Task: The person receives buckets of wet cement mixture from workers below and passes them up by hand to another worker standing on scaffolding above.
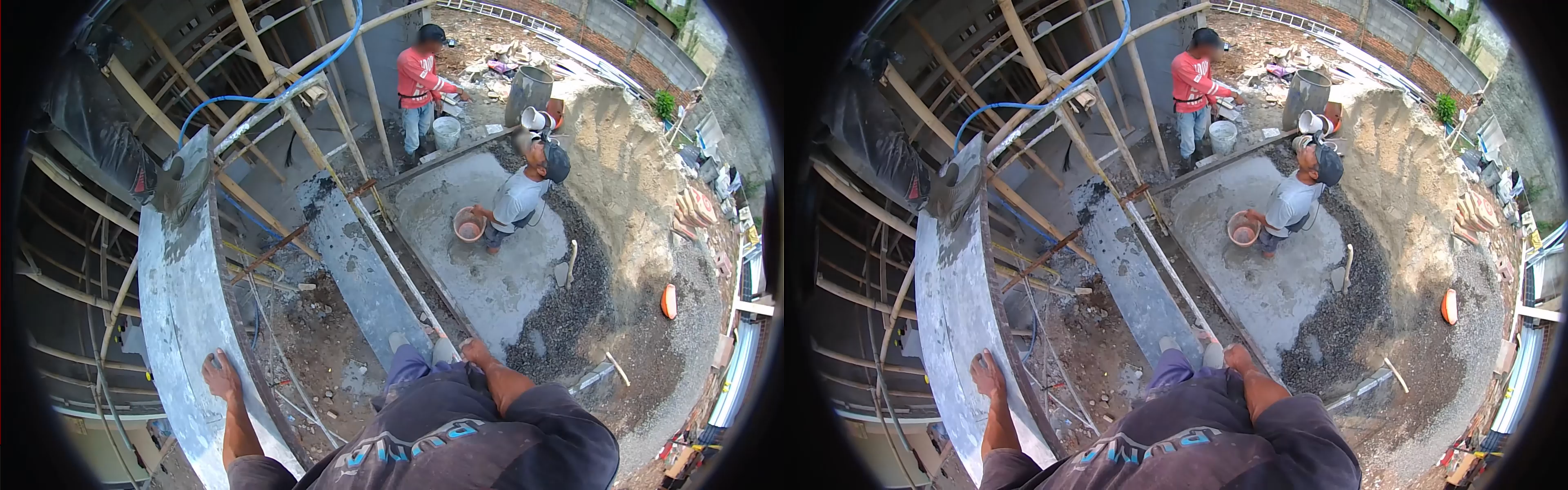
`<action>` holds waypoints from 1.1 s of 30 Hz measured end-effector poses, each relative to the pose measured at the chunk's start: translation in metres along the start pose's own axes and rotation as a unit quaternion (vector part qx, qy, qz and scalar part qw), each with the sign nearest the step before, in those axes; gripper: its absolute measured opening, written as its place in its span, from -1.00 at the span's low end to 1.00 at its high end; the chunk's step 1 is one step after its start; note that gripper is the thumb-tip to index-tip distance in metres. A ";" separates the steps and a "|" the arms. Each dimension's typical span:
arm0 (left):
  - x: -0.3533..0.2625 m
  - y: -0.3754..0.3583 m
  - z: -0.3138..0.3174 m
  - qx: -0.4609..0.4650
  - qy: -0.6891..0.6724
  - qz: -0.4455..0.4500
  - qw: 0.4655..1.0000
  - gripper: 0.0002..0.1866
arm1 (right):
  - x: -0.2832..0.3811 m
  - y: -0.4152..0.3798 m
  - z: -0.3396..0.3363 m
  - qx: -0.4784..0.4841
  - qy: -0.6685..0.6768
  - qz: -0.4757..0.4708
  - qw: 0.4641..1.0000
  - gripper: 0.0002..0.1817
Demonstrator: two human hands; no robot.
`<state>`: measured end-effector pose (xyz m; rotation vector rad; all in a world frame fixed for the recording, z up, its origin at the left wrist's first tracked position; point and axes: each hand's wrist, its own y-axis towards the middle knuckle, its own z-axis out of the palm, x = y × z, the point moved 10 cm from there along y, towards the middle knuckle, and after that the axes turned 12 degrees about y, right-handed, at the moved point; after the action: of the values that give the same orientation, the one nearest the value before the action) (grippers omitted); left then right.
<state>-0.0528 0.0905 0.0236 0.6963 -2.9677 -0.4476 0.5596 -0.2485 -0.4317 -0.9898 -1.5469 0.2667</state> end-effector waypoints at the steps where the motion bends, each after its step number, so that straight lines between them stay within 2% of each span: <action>1: 0.000 0.000 0.000 0.000 0.000 0.001 1.000 -0.43 | 0.002 0.000 -0.001 -0.005 0.006 -0.006 1.000 -0.67; 4: 0.001 0.001 0.001 -0.003 0.000 0.006 1.000 -0.43 | 0.010 -0.004 -0.002 0.006 0.009 -0.034 0.999 -0.68; 13: 0.002 0.002 0.003 0.016 0.005 -0.001 1.000 -0.38 | 0.001 0.000 -0.003 -0.019 0.018 -0.004 1.000 -0.69; 19: 0.002 0.001 0.001 0.002 0.008 -0.001 1.000 -0.43 | 0.008 -0.008 -0.005 -0.009 0.013 0.027 1.000 -0.67; 22: 0.002 0.001 0.001 -0.001 0.006 0.000 1.000 -0.42 | 0.015 -0.007 -0.005 0.000 -0.024 -0.029 0.999 -0.72; 25: 0.004 0.002 0.005 -0.006 0.001 0.003 1.000 -0.42 | -0.034 0.026 0.001 -0.037 -0.032 -0.009 0.999 -0.73; 28: 0.001 0.000 0.001 0.000 0.002 -0.002 1.000 -0.43 | 0.010 -0.006 -0.006 -0.035 -0.051 -0.009 0.998 -0.74; 30: 0.004 0.002 0.005 0.001 0.005 -0.001 1.000 -0.43 | 0.024 -0.020 -0.010 -0.024 -0.032 0.031 0.999 -0.65; 33: 0.005 0.002 0.005 0.001 0.005 -0.006 1.000 -0.43 | 0.004 -0.006 -0.001 0.001 -0.017 0.067 0.998 -0.59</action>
<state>-0.0590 0.0916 0.0195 0.7158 -2.9558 -0.4399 0.5582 -0.2494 -0.4250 -1.0936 -1.5133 0.3815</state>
